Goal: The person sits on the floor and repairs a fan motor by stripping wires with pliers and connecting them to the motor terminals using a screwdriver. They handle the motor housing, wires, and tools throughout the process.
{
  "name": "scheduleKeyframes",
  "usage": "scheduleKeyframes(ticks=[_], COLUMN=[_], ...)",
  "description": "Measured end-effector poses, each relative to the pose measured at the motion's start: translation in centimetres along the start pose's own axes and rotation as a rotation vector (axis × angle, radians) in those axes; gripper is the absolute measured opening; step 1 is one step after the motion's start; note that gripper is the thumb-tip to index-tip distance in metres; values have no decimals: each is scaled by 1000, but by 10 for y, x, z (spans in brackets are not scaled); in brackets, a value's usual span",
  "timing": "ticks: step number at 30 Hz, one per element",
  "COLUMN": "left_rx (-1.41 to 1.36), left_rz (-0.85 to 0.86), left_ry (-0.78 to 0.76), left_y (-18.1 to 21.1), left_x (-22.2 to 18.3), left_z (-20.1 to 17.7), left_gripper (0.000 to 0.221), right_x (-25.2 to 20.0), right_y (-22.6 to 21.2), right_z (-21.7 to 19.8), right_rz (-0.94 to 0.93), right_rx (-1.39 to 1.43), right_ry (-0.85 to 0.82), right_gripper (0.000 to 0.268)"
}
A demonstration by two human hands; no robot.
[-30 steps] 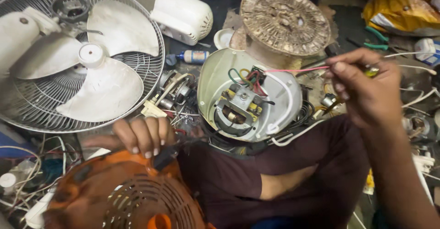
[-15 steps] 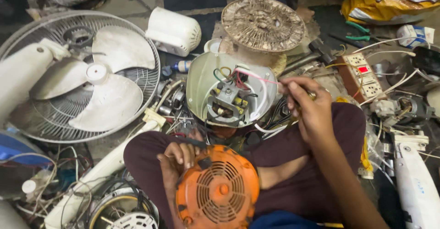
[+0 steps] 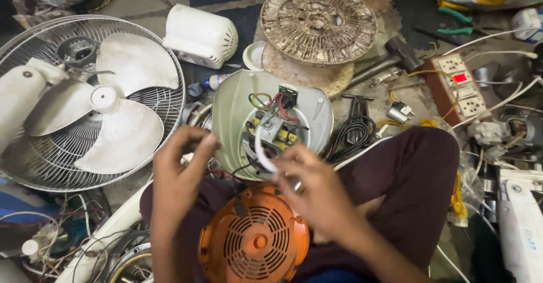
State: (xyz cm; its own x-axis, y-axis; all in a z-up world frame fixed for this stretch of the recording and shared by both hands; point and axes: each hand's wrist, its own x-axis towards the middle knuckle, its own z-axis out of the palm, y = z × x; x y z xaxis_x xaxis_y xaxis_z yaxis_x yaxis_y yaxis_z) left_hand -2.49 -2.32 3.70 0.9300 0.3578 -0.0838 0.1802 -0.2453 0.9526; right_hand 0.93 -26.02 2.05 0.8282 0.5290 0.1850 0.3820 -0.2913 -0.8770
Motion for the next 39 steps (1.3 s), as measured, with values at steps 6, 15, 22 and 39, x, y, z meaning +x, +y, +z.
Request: scheduleKeyframes(ticks=[6,15,22,39], left_rx=[706,822,663,605], left_rz=[14,166,64,484], left_ry=[-321,-327,-280,-296], left_y=[53,28,27,40], left_x=[56,68,67,86], left_z=[49,65,60,79], left_gripper=[41,10,10,11], right_x=[-6,8,11,-87], right_y=[0,18,60,178], right_z=[9,-23,-78,-159], right_rz=[-25,134,86,349], right_rx=[-123,77,-120,449], right_ry=[-61,-93,113,558], right_gripper=[35,34,20,49])
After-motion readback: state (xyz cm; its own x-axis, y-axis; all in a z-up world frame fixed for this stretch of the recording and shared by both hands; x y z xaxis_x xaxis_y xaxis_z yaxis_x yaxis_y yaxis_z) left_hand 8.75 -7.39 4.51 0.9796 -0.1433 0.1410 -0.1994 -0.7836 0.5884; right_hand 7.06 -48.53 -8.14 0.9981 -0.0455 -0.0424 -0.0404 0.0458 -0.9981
